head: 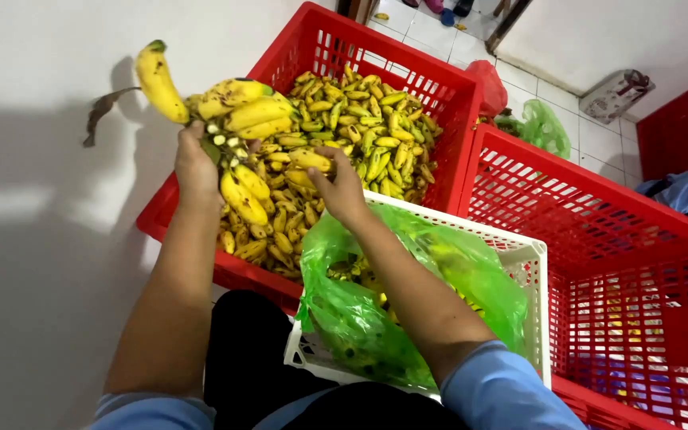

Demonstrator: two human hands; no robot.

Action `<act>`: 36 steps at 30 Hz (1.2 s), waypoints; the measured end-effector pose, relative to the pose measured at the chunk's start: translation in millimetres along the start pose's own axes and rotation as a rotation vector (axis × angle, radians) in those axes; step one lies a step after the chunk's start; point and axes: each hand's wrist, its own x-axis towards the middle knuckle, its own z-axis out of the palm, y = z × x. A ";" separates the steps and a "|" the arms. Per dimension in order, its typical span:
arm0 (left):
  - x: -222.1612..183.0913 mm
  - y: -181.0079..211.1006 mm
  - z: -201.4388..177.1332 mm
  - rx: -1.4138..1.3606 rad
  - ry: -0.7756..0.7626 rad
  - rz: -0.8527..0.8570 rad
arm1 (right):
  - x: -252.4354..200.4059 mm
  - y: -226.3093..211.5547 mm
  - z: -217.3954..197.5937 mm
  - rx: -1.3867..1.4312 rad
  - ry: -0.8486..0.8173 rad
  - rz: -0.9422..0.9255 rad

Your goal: The person is separating bunches of bananas using a knife and placing the individual bananas or smaller clusters into a plastic bag.

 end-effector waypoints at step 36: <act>43.7 -57.7 -49.2 -0.034 -0.559 -0.018 | -45.2 -18.0 14.0 -0.248 0.025 -0.880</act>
